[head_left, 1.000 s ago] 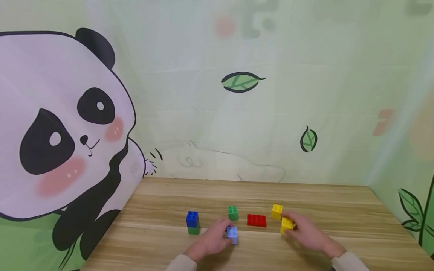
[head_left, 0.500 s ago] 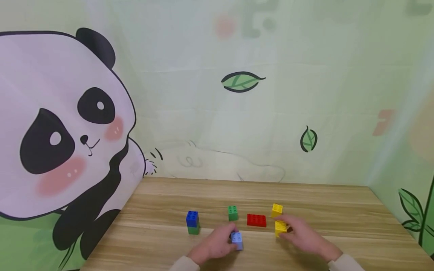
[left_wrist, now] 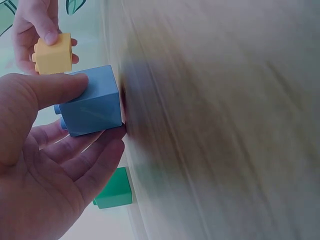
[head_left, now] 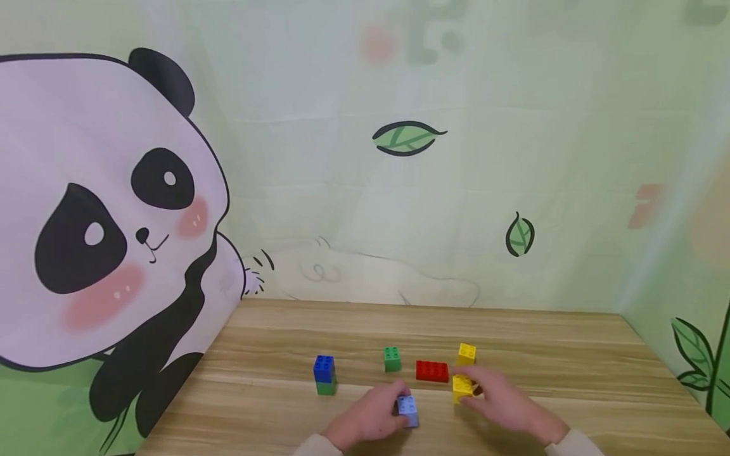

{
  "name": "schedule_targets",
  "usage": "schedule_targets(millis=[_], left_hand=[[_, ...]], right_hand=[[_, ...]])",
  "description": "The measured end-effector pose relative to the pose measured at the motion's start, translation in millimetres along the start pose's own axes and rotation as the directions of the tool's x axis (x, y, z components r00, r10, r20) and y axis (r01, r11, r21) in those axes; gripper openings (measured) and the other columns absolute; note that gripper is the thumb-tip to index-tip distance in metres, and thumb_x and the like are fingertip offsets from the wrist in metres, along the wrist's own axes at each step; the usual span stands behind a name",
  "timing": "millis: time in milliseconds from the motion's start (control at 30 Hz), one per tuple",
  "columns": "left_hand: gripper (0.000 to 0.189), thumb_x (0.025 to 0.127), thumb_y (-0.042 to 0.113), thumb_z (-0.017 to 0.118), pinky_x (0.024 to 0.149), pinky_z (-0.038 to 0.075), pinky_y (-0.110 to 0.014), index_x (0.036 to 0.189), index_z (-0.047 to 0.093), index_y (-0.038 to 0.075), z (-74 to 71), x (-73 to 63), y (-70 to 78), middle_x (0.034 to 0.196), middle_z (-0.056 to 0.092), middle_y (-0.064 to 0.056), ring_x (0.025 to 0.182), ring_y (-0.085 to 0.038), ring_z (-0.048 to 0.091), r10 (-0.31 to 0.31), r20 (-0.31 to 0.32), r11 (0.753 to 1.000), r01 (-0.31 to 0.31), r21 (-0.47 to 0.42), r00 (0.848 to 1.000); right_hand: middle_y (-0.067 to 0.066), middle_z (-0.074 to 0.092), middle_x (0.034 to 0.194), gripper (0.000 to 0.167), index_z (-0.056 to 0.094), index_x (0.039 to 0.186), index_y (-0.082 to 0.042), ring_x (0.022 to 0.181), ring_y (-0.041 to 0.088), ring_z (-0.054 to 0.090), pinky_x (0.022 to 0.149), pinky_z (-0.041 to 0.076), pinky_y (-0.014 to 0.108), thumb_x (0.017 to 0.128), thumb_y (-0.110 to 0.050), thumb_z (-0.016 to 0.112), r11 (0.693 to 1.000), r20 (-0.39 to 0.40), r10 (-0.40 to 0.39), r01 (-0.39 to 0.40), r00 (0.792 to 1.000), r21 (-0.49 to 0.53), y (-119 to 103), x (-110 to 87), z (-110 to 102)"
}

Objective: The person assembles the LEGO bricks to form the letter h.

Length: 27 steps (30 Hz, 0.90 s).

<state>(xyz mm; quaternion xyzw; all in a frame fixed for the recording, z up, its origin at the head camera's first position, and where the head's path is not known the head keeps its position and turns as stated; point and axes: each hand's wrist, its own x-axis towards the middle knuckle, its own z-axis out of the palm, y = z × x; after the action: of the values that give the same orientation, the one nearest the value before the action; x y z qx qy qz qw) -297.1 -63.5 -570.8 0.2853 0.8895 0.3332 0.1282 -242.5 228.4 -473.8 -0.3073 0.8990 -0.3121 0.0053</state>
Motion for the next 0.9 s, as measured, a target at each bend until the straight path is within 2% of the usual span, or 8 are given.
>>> schedule_targets(millis=[167, 233, 300, 433, 567, 667, 767, 900], left_hand=[[0.033, 0.096, 0.021, 0.081, 0.084, 0.056, -0.027, 0.123, 0.063, 0.019, -6.4, -9.6, 22.7, 0.104, 0.067, 0.01, 0.092, -0.001, 0.06, -0.021, 0.013, 1.0, 0.021, -0.018, 1.0], [0.032, 0.097, 0.02, 0.079, 0.085, 0.056, -0.028, 0.124, 0.063, 0.018, -6.6, -9.8, 26.3, 0.105, 0.067, 0.008, 0.092, -0.003, 0.06, -0.041, 0.027, 0.999, 0.042, -0.025, 0.999], [0.032, 0.097, 0.021, 0.079, 0.084, 0.056, -0.027, 0.124, 0.063, 0.019, -4.6, -8.1, 23.9, 0.106, 0.067, 0.008, 0.092, -0.003, 0.06, -0.04, 0.033, 0.999, 0.041, -0.024, 0.999], [0.032, 0.096, 0.024, 0.081, 0.082, 0.055, -0.025, 0.122, 0.063, 0.02, 3.4, 0.1, 7.8, 0.103, 0.066, 0.012, 0.089, -0.002, 0.058, -0.009, 0.029, 1.0, 0.01, -0.022, 1.0], [0.031, 0.096, 0.027, 0.082, 0.082, 0.054, -0.024, 0.12, 0.063, 0.023, 7.3, 5.3, -2.2, 0.102, 0.065, 0.014, 0.088, -0.001, 0.057, 0.008, 0.028, 1.0, -0.008, 0.003, 1.0], [0.031, 0.097, 0.026, 0.081, 0.081, 0.055, -0.025, 0.121, 0.063, 0.024, 7.2, 3.9, 0.2, 0.103, 0.066, 0.014, 0.088, -0.001, 0.057, -0.001, 0.023, 1.0, 0.001, 0.007, 1.0], [0.029, 0.097, 0.023, 0.08, 0.084, 0.056, -0.027, 0.121, 0.063, 0.021, -3.5, -6.9, 22.7, 0.105, 0.067, 0.011, 0.09, -0.003, 0.058, -0.03, 0.031, 1.0, 0.03, 0.008, 0.999], [0.028, 0.097, 0.019, 0.08, 0.09, 0.057, -0.03, 0.121, 0.065, 0.015, -22.6, -24.3, 60.1, 0.106, 0.069, 0.006, 0.09, -0.005, 0.059, -0.071, 0.049, 0.997, 0.07, 0.02, 0.996]], right_hand=[[0.017, 0.069, 0.133, 0.048, 0.062, 0.14, 0.001, 0.101, 0.016, 0.065, 0.086, 0.061, 0.034, 0.097, -0.011, 0.078, 0.998, 0.033, 0.056, -0.057, 0.998, 0.037, -7.2, 2.5, 2.2], [0.015, 0.069, 0.131, 0.047, 0.062, 0.138, 0.001, 0.1, 0.018, 0.065, 0.086, 0.061, 0.036, 0.096, -0.011, 0.079, 0.996, 0.044, 0.076, -0.079, 0.996, 0.049, -10.3, 4.4, 3.3], [0.013, 0.07, 0.128, 0.044, 0.063, 0.135, 0.001, 0.099, 0.02, 0.066, 0.085, 0.061, 0.038, 0.095, -0.011, 0.08, 0.995, 0.047, 0.081, -0.083, 0.996, 0.053, -13.0, 5.9, 4.7], [0.012, 0.07, 0.127, 0.042, 0.064, 0.132, 0.0, 0.098, 0.019, 0.066, 0.084, 0.061, 0.036, 0.096, -0.013, 0.081, 0.996, 0.055, 0.063, -0.066, 0.997, 0.059, -16.7, 8.3, 8.0], [0.013, 0.069, 0.13, 0.042, 0.063, 0.134, 0.0, 0.102, 0.015, 0.065, 0.086, 0.061, 0.032, 0.097, -0.014, 0.079, 0.997, 0.052, -0.012, 0.008, 0.999, 0.071, -18.2, 9.1, 12.2], [0.013, 0.069, 0.13, 0.041, 0.064, 0.134, 0.0, 0.104, 0.011, 0.063, 0.088, 0.061, 0.03, 0.098, -0.012, 0.078, 0.993, 0.043, -0.078, 0.074, 0.996, 0.089, -18.8, 10.3, 15.3], [0.013, 0.069, 0.129, 0.039, 0.065, 0.134, 0.0, 0.107, 0.009, 0.062, 0.088, 0.06, 0.029, 0.098, -0.01, 0.077, 0.988, 0.04, -0.117, 0.112, 0.992, 0.11, -19.4, 12.3, 17.8], [0.013, 0.069, 0.131, 0.04, 0.065, 0.136, -0.001, 0.107, 0.008, 0.059, 0.088, 0.06, 0.027, 0.099, -0.012, 0.076, 0.984, 0.054, -0.108, 0.099, 0.993, 0.149, -21.7, 13.9, 20.3]])
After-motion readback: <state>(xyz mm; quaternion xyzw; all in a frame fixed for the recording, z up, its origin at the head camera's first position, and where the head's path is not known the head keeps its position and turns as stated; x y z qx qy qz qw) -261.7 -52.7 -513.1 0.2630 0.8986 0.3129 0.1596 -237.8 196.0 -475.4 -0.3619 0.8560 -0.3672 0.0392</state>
